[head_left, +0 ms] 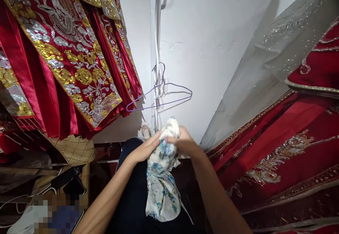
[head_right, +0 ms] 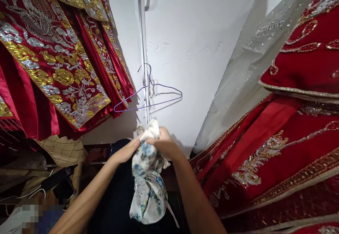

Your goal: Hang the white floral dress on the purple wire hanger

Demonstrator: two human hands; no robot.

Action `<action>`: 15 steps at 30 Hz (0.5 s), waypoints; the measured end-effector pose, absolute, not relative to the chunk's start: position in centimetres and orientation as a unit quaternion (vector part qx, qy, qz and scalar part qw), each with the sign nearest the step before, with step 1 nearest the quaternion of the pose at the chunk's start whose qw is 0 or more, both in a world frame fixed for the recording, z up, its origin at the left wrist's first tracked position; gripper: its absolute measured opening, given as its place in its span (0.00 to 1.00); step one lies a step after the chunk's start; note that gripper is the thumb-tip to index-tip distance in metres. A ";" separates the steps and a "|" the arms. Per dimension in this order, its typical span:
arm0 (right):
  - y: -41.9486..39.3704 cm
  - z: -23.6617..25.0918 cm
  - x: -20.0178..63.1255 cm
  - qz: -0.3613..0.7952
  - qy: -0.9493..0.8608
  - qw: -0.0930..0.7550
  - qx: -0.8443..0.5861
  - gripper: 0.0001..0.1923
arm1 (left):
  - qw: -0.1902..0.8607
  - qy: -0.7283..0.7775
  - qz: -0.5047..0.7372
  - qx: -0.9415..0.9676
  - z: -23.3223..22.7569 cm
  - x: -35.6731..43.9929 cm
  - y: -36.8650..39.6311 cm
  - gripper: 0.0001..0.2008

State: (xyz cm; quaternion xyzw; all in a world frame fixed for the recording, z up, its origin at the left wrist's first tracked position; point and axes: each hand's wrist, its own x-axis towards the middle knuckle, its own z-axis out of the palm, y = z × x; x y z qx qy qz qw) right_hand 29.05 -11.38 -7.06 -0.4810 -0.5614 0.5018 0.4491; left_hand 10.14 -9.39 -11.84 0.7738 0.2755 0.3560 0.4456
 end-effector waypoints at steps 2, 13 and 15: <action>-9.2 -5.5 30.6 0.511 -0.562 0.489 -0.429 0.11 | 0.453 0.294 0.269 0.797 -12.7 8.7 -8.8 0.32; 3.0 -6.2 32.4 0.293 -0.600 0.618 -0.416 0.15 | 0.148 0.566 0.157 0.796 -7.8 -2.7 -4.6 0.15; 4.2 -7.9 31.2 0.297 -0.649 0.547 -0.437 0.15 | 0.146 0.572 0.191 0.784 -7.0 -3.8 -4.3 0.14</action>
